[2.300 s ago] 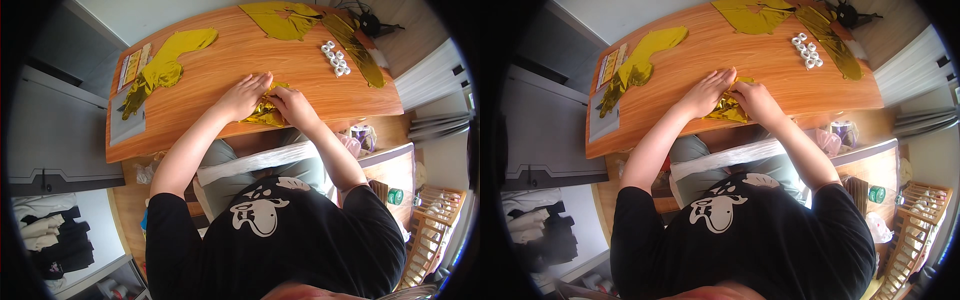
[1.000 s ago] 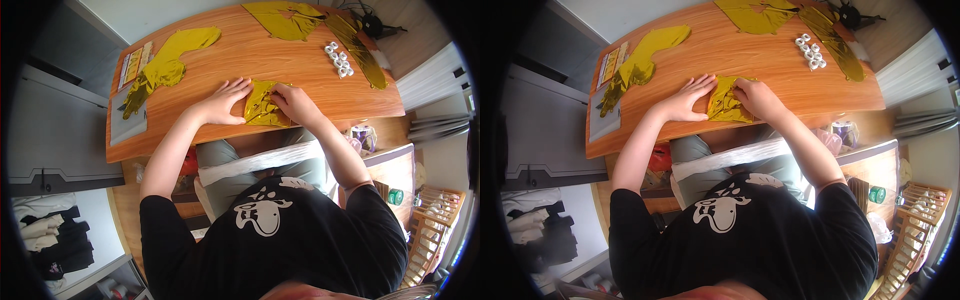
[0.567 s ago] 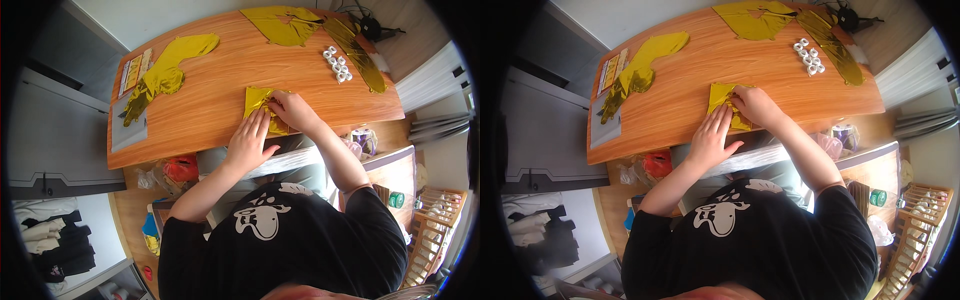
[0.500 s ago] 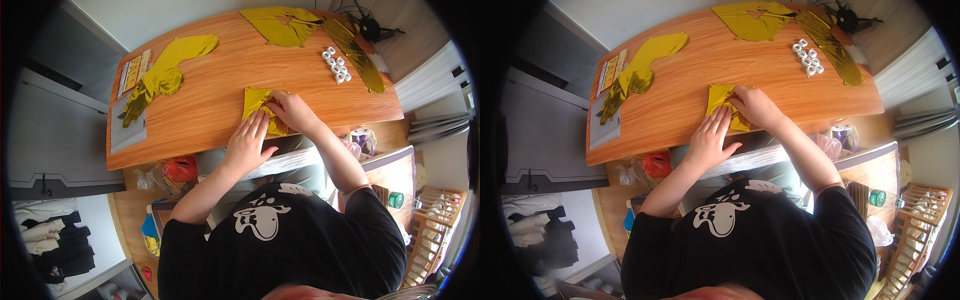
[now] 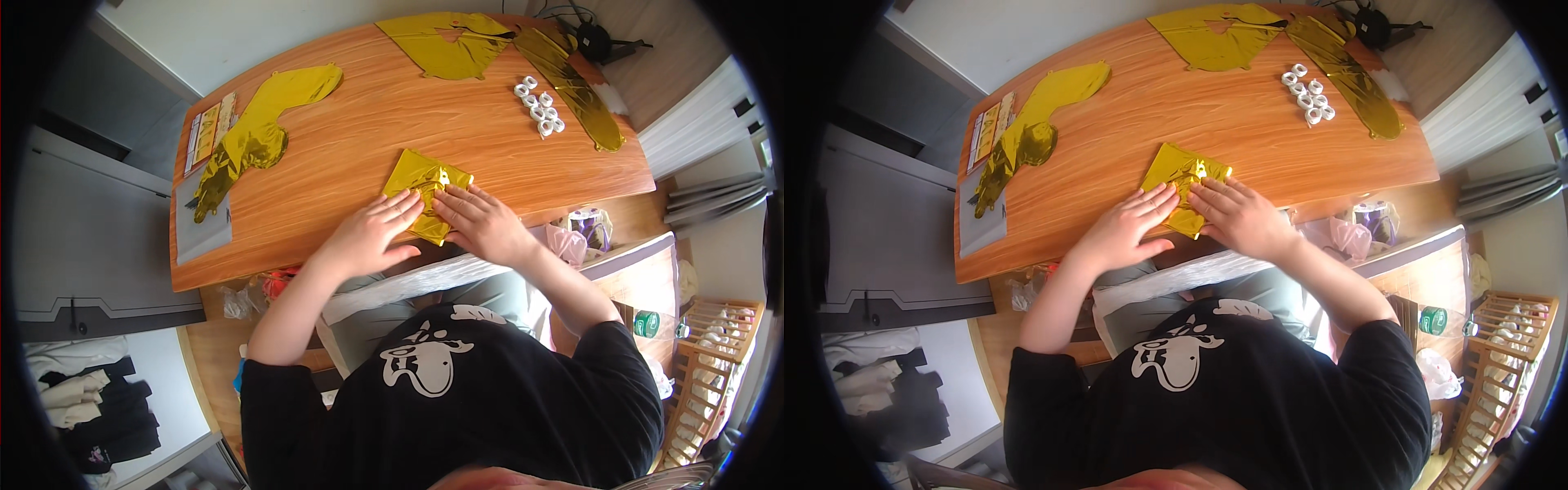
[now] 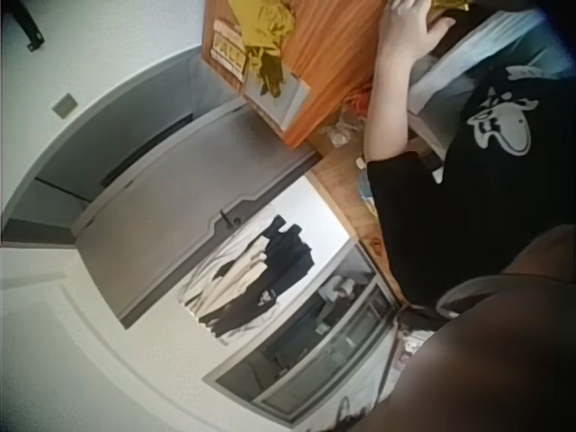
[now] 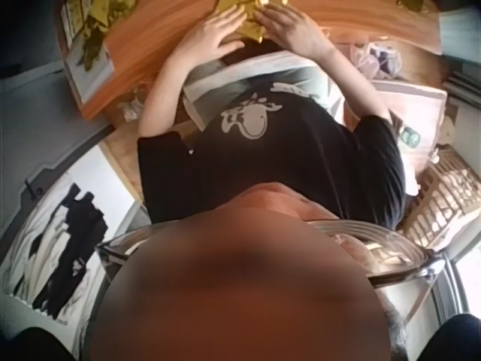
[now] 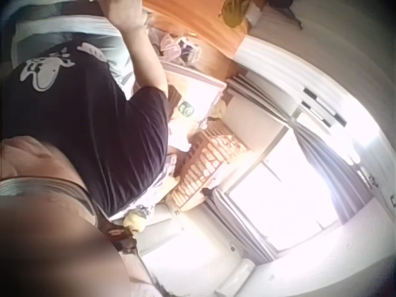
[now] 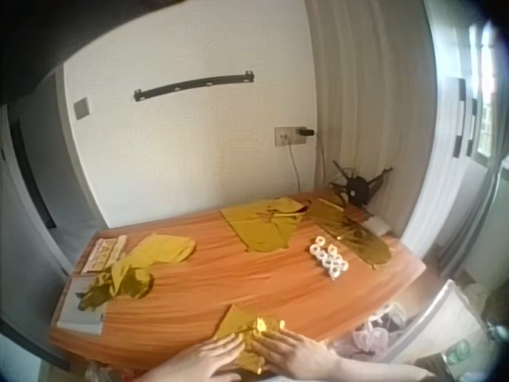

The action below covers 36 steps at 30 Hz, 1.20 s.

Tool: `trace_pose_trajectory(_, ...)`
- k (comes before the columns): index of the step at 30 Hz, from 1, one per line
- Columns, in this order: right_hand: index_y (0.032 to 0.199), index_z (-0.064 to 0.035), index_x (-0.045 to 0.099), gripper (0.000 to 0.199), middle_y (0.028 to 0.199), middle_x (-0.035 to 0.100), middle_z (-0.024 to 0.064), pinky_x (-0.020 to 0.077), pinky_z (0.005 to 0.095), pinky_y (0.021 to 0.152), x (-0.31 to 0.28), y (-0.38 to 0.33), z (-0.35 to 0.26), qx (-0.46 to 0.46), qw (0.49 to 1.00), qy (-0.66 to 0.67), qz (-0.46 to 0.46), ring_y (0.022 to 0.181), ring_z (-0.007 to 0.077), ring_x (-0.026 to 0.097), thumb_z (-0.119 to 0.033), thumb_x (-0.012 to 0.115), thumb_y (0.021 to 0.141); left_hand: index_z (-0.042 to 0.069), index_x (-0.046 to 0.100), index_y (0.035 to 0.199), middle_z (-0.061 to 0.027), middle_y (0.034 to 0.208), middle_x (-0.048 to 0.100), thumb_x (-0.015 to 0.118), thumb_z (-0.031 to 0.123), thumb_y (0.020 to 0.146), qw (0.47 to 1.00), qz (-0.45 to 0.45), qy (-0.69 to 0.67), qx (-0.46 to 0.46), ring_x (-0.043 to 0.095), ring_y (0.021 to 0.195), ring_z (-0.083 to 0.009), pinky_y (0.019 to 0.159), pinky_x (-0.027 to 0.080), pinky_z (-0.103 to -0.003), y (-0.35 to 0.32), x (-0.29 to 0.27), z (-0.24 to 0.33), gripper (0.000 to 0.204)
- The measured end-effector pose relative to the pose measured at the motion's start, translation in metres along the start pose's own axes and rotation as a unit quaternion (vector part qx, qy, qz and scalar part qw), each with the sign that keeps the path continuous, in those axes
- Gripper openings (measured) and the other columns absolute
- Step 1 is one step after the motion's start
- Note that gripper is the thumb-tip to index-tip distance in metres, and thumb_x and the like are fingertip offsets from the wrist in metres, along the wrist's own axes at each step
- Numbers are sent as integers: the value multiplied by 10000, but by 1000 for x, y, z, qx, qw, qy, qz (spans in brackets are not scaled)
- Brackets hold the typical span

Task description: Carefully folding a gold foil letter-shaped balloon into a small flat square and placing it on a cardboard backing.

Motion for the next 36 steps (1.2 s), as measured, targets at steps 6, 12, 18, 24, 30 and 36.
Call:
trace_pose_trajectory(6,1351,-19,620,504,1381,632,132,468,447,1078,22,20,-62,166,975,-137,49,1278,275,599,-317,656,946,84,594,1436,-110,1538,526,611,243,1038,947,-111,-294,-61,430,1480,-268,1243,306,-437,39,-32,-55,428)
trace_pose_trajectory(12,1049,-82,657,181,1000,690,41,523,377,829,13,38,-51,208,971,-119,3,934,220,681,-237,628,959,99,485,1527,-127,1591,452,618,386,1022,989,16,-128,73,358,1517,-303,1261,245,-495,58,-16,-39,597)
trace_pose_trajectory(18,987,-93,576,139,829,659,52,535,378,748,-5,34,-26,69,993,-50,87,794,241,688,-180,661,921,71,464,1536,-121,1619,413,693,507,939,993,-7,-73,92,311,1537,-311,1269,214,-520,58,-9,-38,773)
trace_pose_trajectory(24,1004,-67,585,163,824,680,103,550,417,737,-2,38,-8,76,994,20,73,791,303,692,-155,689,914,116,455,1550,-111,1626,406,735,365,936,993,-37,-99,56,303,1543,-286,1278,199,-508,59,-6,-44,719)
trace_pose_trajectory(30,892,-54,621,133,794,678,122,546,430,713,2,36,-1,76,985,94,119,745,331,677,-144,719,898,154,448,1563,-66,1642,395,714,188,931,991,-31,-123,52,296,1550,-277,1282,182,-500,59,-5,-45,686)
trace_pose_trajectory(36,857,-44,606,155,736,662,132,543,440,734,8,40,0,77,982,81,150,747,333,678,-155,704,904,143,441,1564,-71,1648,382,667,90,939,992,-21,-118,34,364,1516,-292,1269,234,-493,63,-8,-36,666)
Point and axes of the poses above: each hand's wrist, its own y-axis towards the middle knuckle, its own x-axis out of the palm, z = x × y, the point moved 3 cm from there along y, towards the middle knuckle
